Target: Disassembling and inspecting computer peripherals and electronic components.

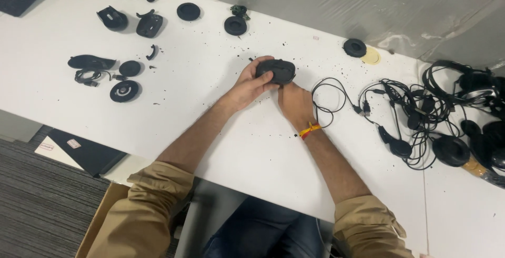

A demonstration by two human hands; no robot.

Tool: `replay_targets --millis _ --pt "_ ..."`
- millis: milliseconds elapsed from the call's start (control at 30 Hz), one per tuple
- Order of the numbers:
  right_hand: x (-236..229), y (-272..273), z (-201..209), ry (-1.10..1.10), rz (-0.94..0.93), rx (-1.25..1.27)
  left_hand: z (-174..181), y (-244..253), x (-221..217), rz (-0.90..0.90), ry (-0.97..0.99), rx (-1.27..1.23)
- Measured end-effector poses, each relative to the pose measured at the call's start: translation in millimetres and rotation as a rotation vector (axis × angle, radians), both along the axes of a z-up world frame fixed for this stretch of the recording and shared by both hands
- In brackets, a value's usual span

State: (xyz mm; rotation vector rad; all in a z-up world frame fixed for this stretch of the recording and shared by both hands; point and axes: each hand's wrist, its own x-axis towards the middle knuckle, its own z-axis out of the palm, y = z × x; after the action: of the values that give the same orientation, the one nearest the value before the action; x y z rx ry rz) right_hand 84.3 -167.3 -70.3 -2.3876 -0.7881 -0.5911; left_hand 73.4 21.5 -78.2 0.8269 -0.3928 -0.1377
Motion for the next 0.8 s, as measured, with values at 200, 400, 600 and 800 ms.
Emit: replay_targets --millis 200,400,600,800 --pt "-4.4 3.7 3.4 0.007 -0.049 -0.146 1.0 0.7 3.0 0.094 0.003 0.074" --pt "-11.0 5.7 11.8 -0.092 -0.031 -0.182 -14.0 -2.6 14.1 0.443 -0.084 0.641" --pt "-25.7 -5.7 21.6 -0.298 -0.128 -0.202 1.4 -6.3 -1.6 0.803 -0.194 1.179" --pt "-25.5 -46.3 38.1 -0.489 0.013 -0.167 5.7 -8.6 -13.1 0.896 -0.220 1.371"
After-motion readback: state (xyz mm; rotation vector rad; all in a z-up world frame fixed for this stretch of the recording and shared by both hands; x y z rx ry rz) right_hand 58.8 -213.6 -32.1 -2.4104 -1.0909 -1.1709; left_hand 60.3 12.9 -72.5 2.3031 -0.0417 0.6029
